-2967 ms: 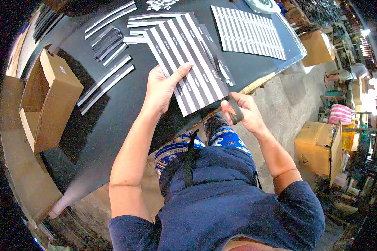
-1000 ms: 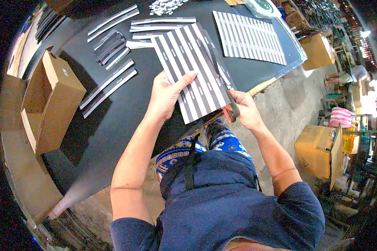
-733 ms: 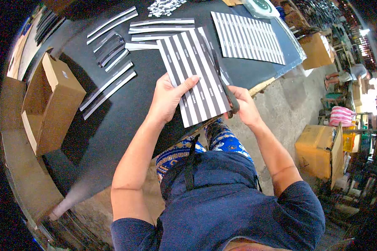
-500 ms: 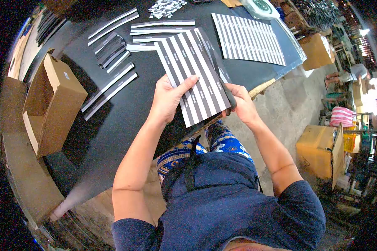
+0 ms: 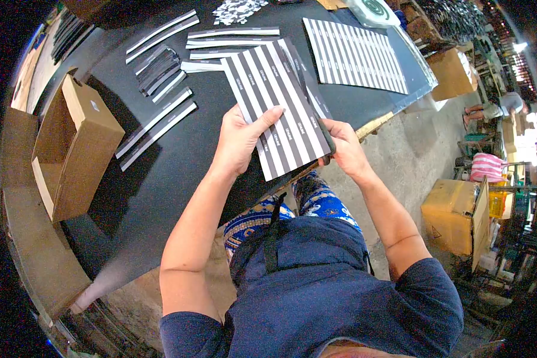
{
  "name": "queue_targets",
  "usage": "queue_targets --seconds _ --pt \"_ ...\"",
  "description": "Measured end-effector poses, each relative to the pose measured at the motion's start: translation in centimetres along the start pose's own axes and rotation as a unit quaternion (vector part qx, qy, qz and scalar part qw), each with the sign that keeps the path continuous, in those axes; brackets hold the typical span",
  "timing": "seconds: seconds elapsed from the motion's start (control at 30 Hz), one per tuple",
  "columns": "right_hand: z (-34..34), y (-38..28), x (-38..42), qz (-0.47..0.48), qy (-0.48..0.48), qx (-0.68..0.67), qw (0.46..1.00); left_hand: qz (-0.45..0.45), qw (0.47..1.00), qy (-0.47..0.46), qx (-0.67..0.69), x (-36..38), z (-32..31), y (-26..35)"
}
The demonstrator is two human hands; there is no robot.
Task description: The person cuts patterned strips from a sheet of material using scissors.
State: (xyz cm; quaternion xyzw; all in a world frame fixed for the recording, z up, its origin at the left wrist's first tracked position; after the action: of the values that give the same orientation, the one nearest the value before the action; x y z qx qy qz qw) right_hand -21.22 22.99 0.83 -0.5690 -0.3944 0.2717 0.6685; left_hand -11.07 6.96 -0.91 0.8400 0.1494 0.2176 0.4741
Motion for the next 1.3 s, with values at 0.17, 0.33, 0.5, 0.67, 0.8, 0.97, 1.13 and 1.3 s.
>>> queue_targets --seconds 0.17,0.33,0.5,0.67,0.8,0.97,1.13,1.3 --pt "-0.4 -0.1 -0.5 -0.003 0.024 -0.021 0.999 0.015 1.0 0.004 -0.019 0.2 -0.3 0.1" --pt "-0.2 -0.7 -1.6 0.013 0.013 0.006 1.0 0.01 1.0 -0.006 -0.01 0.3 -0.5 0.1" --pt "-0.3 -0.3 -2.1 0.018 0.016 0.009 1.0 0.005 1.0 -0.005 -0.01 0.2 -0.3 0.2" --pt "-0.1 0.6 -2.2 0.058 0.024 -0.008 0.998 0.007 1.0 0.002 0.002 0.2 -0.3 0.1" --pt "0.1 0.8 -2.4 0.061 0.016 0.007 0.998 0.001 1.0 -0.003 0.006 0.2 -0.3 0.1" --pt "0.1 1.0 -2.5 0.05 0.016 0.002 0.999 0.01 1.0 -0.007 0.005 0.3 -0.4 0.3" --pt "0.1 1.1 -2.6 0.057 0.017 -0.012 0.998 0.008 1.0 0.0 -0.003 0.1 -0.1 0.1" --pt "-0.1 0.1 -2.2 0.017 0.05 0.046 0.998 0.003 1.0 0.027 -0.012 -0.2 0.1 0.0"
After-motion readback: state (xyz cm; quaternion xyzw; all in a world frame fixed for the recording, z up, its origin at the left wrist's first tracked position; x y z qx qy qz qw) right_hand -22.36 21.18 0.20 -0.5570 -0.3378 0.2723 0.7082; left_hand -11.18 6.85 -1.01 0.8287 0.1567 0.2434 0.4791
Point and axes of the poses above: each hand's wrist, its own x-axis away from the middle knuckle, its own z-axis out of the back of the hand, y = z × x, the point moved 2 cm from there along -x, towards the middle knuckle, and after that the axes turned 3 degrees about z, right-handed, at the moved point
